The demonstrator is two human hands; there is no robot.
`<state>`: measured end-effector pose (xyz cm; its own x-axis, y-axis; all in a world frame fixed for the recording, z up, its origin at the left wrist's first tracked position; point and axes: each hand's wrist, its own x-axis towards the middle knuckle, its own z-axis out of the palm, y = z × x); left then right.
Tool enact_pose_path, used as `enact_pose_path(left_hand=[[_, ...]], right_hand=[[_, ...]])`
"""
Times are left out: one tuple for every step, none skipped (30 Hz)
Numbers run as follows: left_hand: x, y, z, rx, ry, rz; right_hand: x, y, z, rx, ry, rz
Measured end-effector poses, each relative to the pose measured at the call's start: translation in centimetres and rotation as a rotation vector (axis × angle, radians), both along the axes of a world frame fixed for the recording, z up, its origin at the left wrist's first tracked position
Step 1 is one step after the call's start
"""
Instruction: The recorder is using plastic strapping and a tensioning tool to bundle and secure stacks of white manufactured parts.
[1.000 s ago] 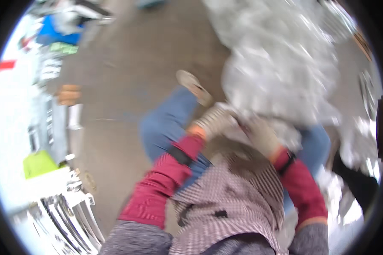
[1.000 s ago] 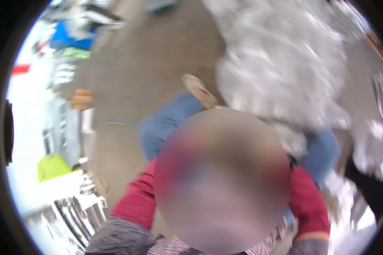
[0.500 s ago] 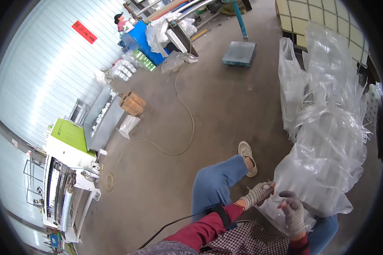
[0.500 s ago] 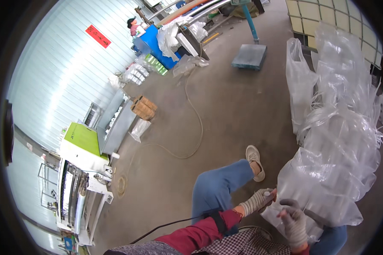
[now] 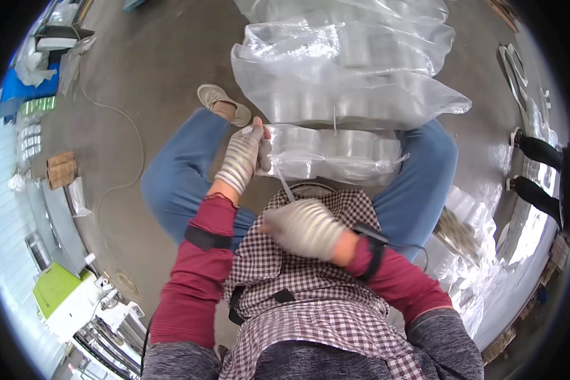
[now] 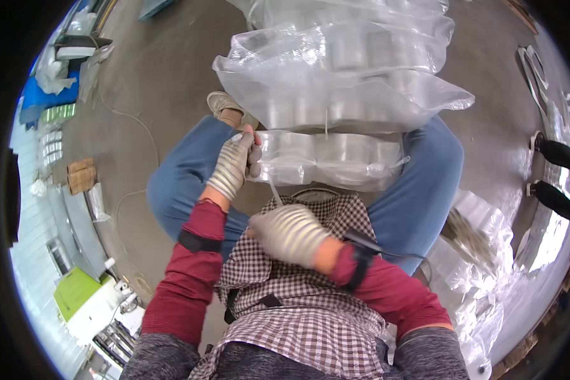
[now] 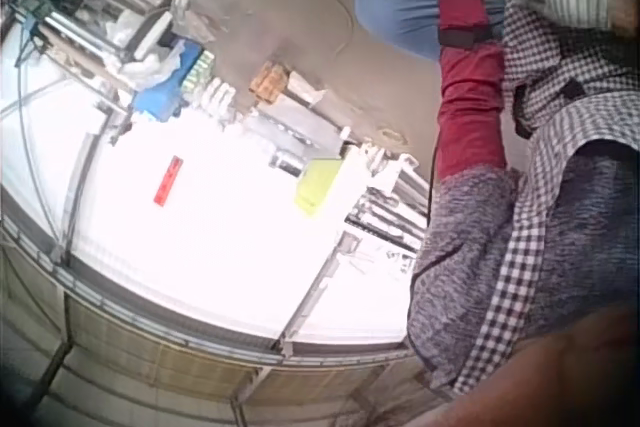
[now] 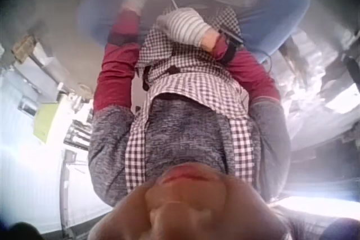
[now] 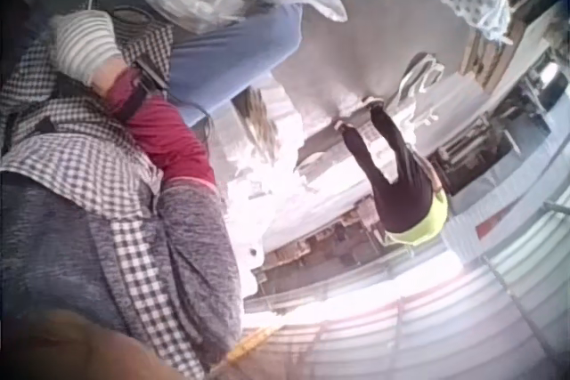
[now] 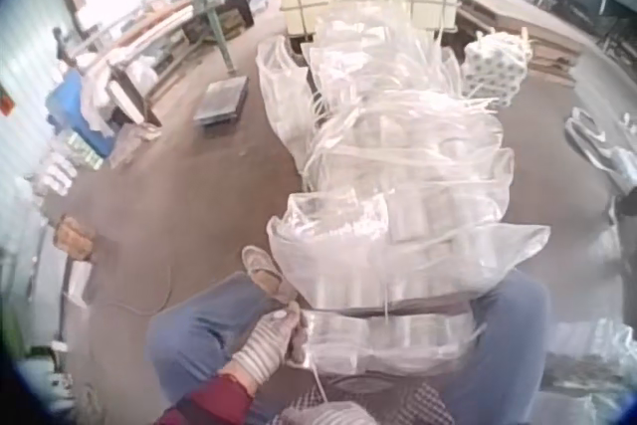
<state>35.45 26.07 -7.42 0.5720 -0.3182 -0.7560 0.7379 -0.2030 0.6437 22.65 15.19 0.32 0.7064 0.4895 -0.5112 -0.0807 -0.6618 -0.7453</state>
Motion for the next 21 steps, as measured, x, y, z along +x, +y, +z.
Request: enact_pose_path(left_hand=[[-0.2,-1.0,1.3,0.002,0.109,-0.016],[-1.3,-1.1,2.5,0.022,0.228,-0.021],[-1.1,-2.2,3.1,0.046,0.252,-0.165],[-0.5,-2.2,2.3,0.044,0.251,-0.168],[0.2,-1.5,0.8,0.090,0.091,-0.791],[0.6,-1.2,-0.2,0.128,-0.088,-1.414],[-0.6,-2.5,1.7,0.336,-0.170,-1.391],[-1.2,-3.1,2.8,0.329,-0.269,-1.460],[-2.2,-2.7,2.1,0.376,-0.503,-1.618],[-2.4,-1.8,1.8,0.458,-0.748,-1.750],[-2.4,-1.5,1.6,0.470,-0.748,-1.737],[-2.8,-1.3,1.7,0.506,-0.710,-1.712],[-3.0,-1.2,1.9,0.556,-0.669,-1.678],[-3.2,-1.5,1.7,0.566,-0.664,-1.664],[-3.6,-2.1,2.1,0.648,-0.675,-1.662],[-4.0,-2.5,2.3,0.726,-0.684,-1.663],[-4.2,-2.9,2.4,0.801,-0.703,-1.665],[-4.2,-2.8,2.1,0.799,-0.711,-1.666],[-4.7,-2.3,1.5,0.769,-0.797,-1.535],[-5.4,-1.9,0.7,0.722,-0.876,-1.407],[-5.4,-0.6,-0.7,0.699,-0.854,-1.441]], right_hand=[[0.3,1.6,-0.3,0.027,-0.010,0.000],[-0.4,4.1,-0.8,0.072,-0.012,0.009],[0.3,6.5,-2.3,0.096,-0.102,0.029],[0.7,8.9,-4.0,0.126,-0.198,0.053],[0.8,10.7,-5.8,0.133,-0.199,0.060],[1.1,11.9,-7.7,0.205,-0.474,-0.027],[1.4,12.4,-8.8,0.278,-0.748,-0.117],[1.3,11.7,-7.1,0.277,-0.741,-0.116],[0.6,10.6,-5.2,0.374,-0.605,-0.086],[0.9,8.9,-2.4,0.487,-0.488,-0.038],[1.8,5.8,0.0,0.580,-0.280,0.168],[2.7,2.4,1.6,0.662,-0.060,0.369],[2.9,-0.8,2.0,0.669,0.234,0.068],[3.8,-2.8,1.5,0.647,0.528,-0.245],[5.4,-3.2,0.4,0.389,0.324,-0.496],[6.9,-3.2,-1.6,0.122,0.114,-0.734],[7.9,-2.8,-4.3,-0.075,-0.323,-0.570],[9.2,-2.1,-7.2,-0.271,-0.755,-0.379],[11.0,-0.5,-9.3,-0.269,-0.757,-0.380],[12.3,1.3,-10.9,-0.240,-0.507,-0.338],[13.0,3.4,-11.5,-0.184,-0.264,-0.272]])
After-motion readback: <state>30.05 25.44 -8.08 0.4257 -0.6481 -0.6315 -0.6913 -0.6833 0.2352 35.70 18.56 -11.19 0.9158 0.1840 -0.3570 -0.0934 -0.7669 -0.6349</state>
